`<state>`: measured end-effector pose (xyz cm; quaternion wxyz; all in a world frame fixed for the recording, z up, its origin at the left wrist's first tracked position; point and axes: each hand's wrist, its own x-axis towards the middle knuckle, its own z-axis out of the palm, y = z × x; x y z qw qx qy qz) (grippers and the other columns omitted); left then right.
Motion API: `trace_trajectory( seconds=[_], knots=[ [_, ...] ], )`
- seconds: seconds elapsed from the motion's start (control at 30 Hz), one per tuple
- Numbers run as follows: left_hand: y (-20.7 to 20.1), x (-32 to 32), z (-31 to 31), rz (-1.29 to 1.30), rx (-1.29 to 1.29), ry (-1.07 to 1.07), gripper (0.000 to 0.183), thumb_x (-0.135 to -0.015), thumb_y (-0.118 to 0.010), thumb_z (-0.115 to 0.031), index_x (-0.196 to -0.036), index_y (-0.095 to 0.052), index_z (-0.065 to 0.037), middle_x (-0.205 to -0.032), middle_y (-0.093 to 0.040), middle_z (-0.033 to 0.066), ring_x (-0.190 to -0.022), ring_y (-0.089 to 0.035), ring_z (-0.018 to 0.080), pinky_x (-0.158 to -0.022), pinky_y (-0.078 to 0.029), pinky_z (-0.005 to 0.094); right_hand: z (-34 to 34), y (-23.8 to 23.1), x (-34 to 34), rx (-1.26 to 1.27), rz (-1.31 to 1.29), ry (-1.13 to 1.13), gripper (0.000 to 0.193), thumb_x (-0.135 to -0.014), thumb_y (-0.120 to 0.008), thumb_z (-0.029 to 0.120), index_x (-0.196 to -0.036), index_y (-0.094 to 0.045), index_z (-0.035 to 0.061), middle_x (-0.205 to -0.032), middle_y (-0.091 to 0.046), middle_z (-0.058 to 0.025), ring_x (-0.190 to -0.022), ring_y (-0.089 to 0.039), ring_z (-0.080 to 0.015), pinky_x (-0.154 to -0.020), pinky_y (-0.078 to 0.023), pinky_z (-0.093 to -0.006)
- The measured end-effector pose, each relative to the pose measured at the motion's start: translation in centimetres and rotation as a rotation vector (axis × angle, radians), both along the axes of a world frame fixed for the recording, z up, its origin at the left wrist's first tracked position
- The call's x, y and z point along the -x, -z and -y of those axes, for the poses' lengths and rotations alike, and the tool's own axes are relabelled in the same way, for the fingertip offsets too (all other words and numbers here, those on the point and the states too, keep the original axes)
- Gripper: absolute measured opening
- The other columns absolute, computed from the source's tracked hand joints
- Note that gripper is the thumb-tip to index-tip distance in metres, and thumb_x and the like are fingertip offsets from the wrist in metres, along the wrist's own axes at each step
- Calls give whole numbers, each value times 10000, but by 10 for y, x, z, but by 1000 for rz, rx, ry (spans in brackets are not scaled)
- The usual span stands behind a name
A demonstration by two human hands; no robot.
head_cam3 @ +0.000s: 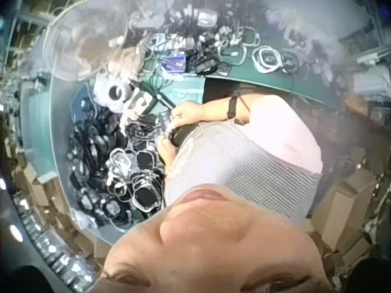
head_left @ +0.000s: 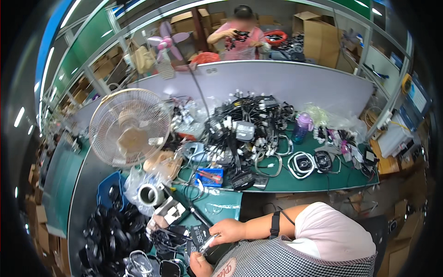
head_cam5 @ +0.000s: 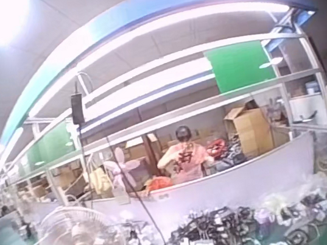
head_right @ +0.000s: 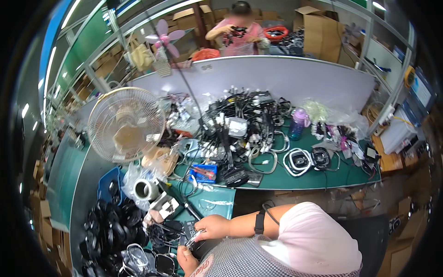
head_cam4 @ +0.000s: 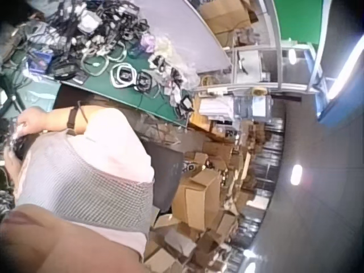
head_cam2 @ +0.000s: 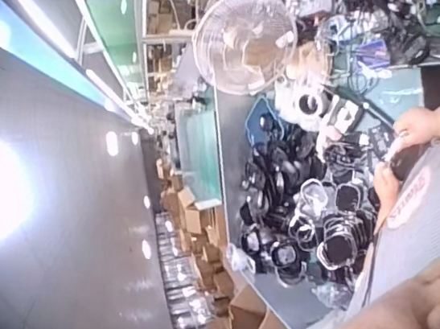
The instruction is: Manually assembling and sorting small plastic and glass electronic components at a factory workstation.
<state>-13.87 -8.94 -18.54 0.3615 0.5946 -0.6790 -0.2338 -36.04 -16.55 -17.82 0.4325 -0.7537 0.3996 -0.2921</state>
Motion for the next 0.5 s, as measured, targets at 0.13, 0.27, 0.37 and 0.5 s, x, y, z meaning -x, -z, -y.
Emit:
trace_trajectory(
  seconds=[0.13,0.27,0.37,0.5],
  knots=[
    [-21,27,24,-50,-178,58,241,-927,-430,-189,-928,-544,23,-843,-531,234,-806,-512,378,-737,-411,422,15,9,25,15,53,44,399,-785,-714,442,-783,-560,74,-725,-566,-117,-703,-588,-332,-591,-429,-415],
    [-49,72,62,-12,-420,-38,211,-915,-478,-199,-948,-566,-10,-896,-578,222,-845,-544,368,-763,-432,412,50,18,57,24,58,30,428,-787,-698,474,-769,-546,73,-710,-568,-119,-700,-587,-354,-588,-432,-428],
    [-58,105,91,16,-369,-21,214,-909,-518,-194,-1019,-592,-25,-908,-623,196,-828,-591,339,-757,-466,397,80,13,84,37,34,-24,450,-792,-681,499,-761,-535,75,-708,-564,-126,-693,-580,-363,-581,-424,-441],
    [-21,111,114,86,-285,-12,244,-925,-533,-211,-1050,-617,-19,-926,-663,194,-820,-631,296,-758,-493,376,112,31,108,27,75,-42,457,-801,-664,512,-768,-536,74,-715,-567,-129,-699,-581,-365,-577,-422,-453]
  ],
)
